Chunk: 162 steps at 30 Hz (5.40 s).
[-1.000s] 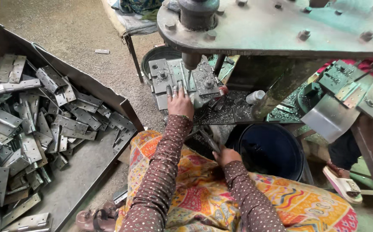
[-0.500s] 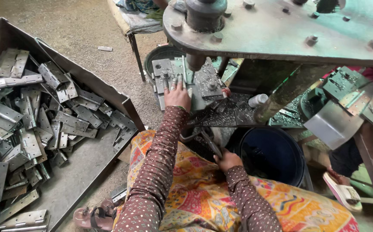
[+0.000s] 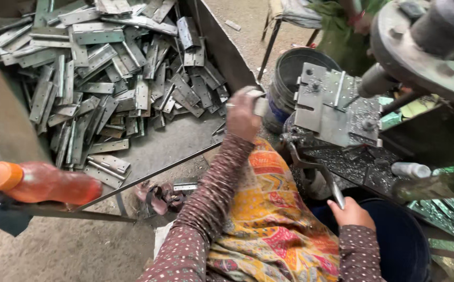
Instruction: The person repeatedly picks up metal hinge pieces from a bin, places them under a drill press, and operates the machine to drill holes. The person then removes the processed pieces and returns them to the bin.
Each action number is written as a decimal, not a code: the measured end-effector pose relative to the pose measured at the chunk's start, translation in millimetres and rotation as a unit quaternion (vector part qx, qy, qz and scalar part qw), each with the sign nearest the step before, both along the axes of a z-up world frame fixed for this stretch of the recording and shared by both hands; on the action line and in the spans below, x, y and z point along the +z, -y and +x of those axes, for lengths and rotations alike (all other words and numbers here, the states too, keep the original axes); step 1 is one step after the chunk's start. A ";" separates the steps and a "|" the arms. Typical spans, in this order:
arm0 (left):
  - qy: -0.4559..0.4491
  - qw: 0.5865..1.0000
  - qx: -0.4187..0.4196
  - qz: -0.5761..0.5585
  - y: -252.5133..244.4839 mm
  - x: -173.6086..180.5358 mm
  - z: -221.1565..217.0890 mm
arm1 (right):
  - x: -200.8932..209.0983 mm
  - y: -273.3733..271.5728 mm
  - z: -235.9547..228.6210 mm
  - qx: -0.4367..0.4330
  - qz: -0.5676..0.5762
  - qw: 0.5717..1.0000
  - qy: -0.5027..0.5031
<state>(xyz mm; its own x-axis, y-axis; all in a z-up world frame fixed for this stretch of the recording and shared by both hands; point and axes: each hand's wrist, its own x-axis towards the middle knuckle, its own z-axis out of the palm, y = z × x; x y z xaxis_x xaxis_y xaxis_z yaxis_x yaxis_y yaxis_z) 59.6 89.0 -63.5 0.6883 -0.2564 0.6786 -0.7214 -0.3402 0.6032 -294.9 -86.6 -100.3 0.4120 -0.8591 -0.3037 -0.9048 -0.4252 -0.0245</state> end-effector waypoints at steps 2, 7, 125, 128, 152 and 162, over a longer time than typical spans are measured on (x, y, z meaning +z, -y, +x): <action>-0.094 0.991 0.093 0.024 -26.8 -29.1 47.2 | 8.8 1.2 6.8 0.003 0.003 1.000 -0.007; -0.229 0.902 0.214 0.297 -59.2 -72.6 143.7 | 11.8 -0.5 10.3 -0.011 0.005 0.999 -0.030; 0.094 0.877 -0.160 0.443 98.3 43.6 -133.6 | 49.9 -5.0 24.7 0.026 0.074 0.997 0.022; 0.105 0.875 -0.163 0.444 113.8 33.3 -133.4 | 63.9 3.0 33.5 0.015 0.084 0.996 -0.017; 0.136 0.884 -0.121 0.431 163.8 10.8 -99.7 | 37.3 9.1 25.3 0.027 0.057 0.998 0.011; 0.110 0.908 -0.131 0.384 147.1 9.7 -100.8 | -66.4 -23.5 -6.8 -0.003 0.027 0.993 0.118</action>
<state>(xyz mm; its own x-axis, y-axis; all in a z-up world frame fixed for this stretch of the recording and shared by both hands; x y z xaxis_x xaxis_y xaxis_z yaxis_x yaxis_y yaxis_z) -41.2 -58.1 -53.9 0.4058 -0.8466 0.3443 -0.9121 -0.3993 0.0931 -301.7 -63.1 -166.7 0.4719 -0.8469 -0.2450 -0.8737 -0.4119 -0.2589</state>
